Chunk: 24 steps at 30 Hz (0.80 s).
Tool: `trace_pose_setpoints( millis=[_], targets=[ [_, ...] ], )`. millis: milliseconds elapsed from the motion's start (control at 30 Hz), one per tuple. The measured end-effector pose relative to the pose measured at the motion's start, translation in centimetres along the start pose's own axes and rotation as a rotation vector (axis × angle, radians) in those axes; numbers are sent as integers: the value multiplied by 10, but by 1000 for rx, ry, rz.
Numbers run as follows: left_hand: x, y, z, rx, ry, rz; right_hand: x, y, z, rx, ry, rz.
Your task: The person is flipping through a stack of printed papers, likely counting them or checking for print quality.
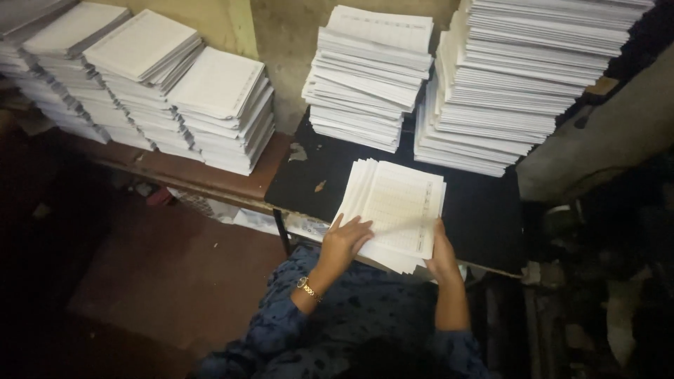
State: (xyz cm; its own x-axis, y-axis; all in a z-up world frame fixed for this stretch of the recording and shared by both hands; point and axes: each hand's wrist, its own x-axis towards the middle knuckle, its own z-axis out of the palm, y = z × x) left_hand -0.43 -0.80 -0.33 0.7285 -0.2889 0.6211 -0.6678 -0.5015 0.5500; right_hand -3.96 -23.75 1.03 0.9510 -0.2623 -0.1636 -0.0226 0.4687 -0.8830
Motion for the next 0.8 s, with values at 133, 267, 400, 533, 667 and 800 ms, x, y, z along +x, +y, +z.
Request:
trace_pose_setpoints(
  millis=[133, 267, 400, 533, 667, 800],
  targets=[
    [-7, 11, 6, 13, 82, -24, -10, -6, 7, 27, 17, 26],
    [-1, 25, 1, 31, 11, -63, -12, -6, 3, -333, 23, -72],
    [9, 38, -23, -236, 90, -228, -16, -5, 9, -279, 13, -178],
    [-4, 2, 8, -325, 245, -274, -30, -20, -4, -153, 47, -193],
    [-10, -2, -1, -218, 249, 28, -59, -59, -15, -110, 82, -304],
    [-9, -20, 8, 172, -208, 126, -73, -91, 6, -161, 21, -424]
  ],
)
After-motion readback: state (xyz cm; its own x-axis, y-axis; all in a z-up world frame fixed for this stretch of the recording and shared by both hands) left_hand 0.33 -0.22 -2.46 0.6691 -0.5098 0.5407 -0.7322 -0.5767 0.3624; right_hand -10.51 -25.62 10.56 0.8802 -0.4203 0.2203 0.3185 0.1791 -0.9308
